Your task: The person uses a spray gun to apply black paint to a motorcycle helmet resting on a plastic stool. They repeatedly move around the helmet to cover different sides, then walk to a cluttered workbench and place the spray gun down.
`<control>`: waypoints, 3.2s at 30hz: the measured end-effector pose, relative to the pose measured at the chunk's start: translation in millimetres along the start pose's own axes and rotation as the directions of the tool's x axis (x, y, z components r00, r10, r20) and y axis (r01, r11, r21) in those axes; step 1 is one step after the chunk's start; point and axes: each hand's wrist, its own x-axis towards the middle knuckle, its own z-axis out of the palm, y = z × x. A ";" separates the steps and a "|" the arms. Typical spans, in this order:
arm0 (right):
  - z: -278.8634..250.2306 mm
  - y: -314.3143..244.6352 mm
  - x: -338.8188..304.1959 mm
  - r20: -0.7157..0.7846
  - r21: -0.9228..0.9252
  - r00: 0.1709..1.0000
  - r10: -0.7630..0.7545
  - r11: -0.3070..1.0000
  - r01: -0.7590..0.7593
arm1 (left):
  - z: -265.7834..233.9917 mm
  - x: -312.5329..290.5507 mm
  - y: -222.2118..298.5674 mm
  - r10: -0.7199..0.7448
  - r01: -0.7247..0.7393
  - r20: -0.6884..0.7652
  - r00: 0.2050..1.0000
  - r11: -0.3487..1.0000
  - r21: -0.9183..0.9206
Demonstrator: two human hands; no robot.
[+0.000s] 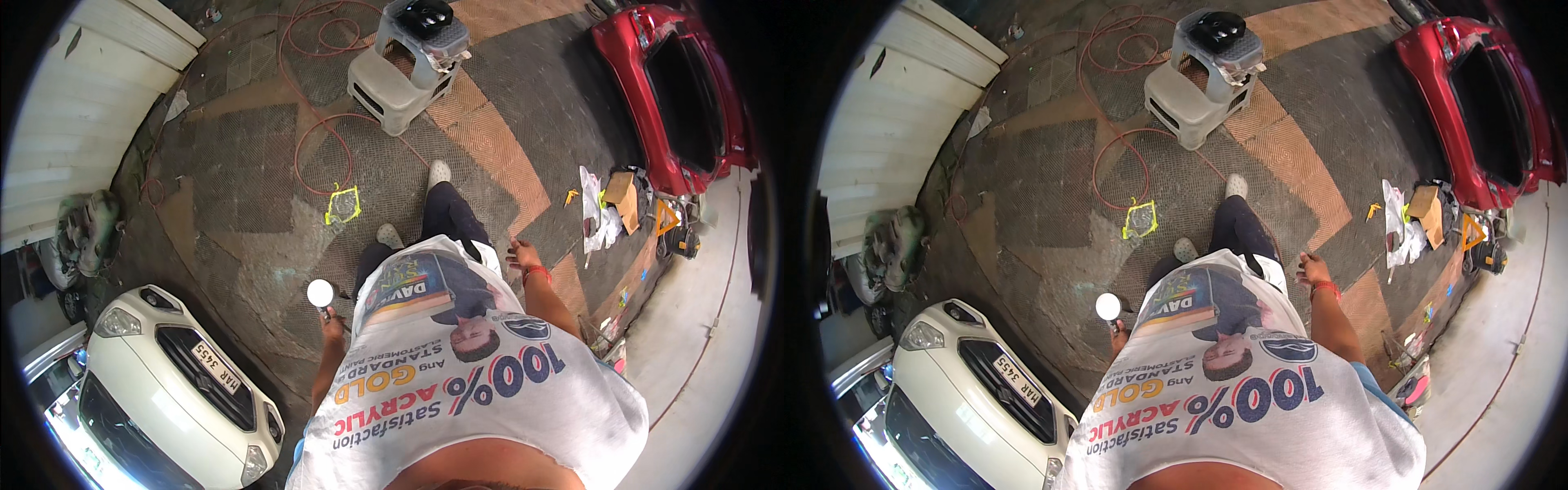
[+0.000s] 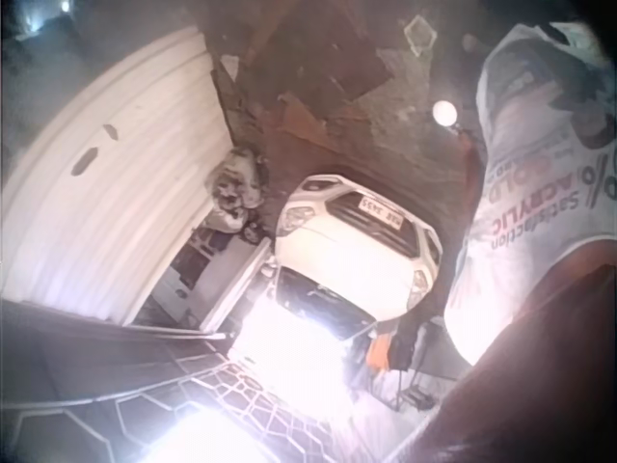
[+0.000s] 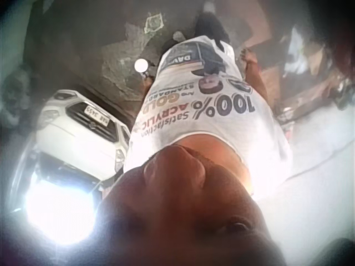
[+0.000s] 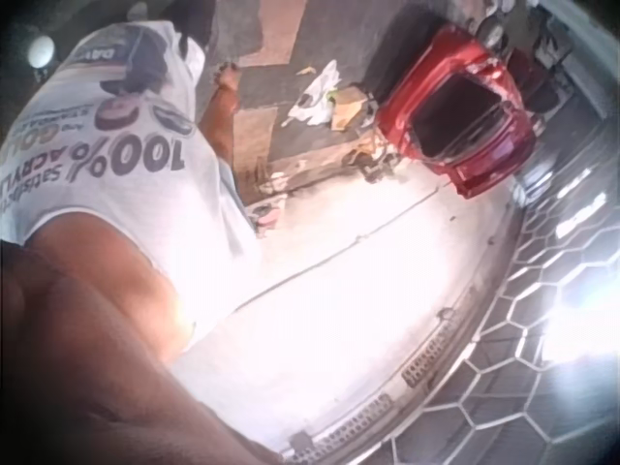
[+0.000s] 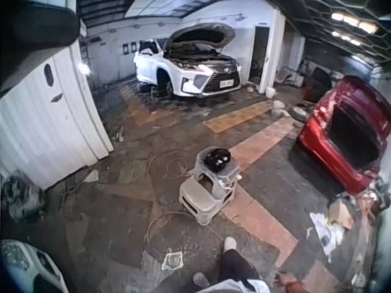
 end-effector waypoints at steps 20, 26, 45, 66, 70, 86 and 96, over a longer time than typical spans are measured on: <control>138.0 -426.5 269.0 0.152 0.344 0.945 -0.291 0.912 0.225 | 212.8 -32.2 162.3 -0.020 0.060 -0.243 0.970 0.986 0.156; 208.5 -520.7 364.7 -0.039 0.551 0.942 -0.333 0.779 0.298 | 306.2 -13.4 183.5 -0.009 0.020 -0.095 0.995 0.993 0.119; 273.9 -564.2 434.0 -0.005 0.692 0.770 -0.638 0.554 0.463 | 371.2 87.4 119.6 0.013 -0.008 -0.054 0.998 0.996 0.091; 286.9 -574.6 427.4 -0.115 0.764 0.842 -0.526 0.496 0.414 | 370.8 104.2 134.0 -0.089 0.088 -0.050 0.995 0.996 -0.034; 285.1 -579.1 421.6 -0.121 0.803 0.876 -0.466 0.473 0.363 | 363.9 103.9 127.3 -0.032 0.038 -0.106 0.994 0.998 0.055; 262.0 -593.3 462.0 -0.011 0.921 0.837 -0.547 0.321 0.222 | 359.9 117.5 183.5 0.080 -0.071 -0.025 0.996 0.964 0.256; 269.5 -594.5 463.6 0.016 0.981 0.876 -0.481 0.178 0.080 | 383.1 108.6 265.8 0.194 -0.212 0.083 0.977 0.902 0.375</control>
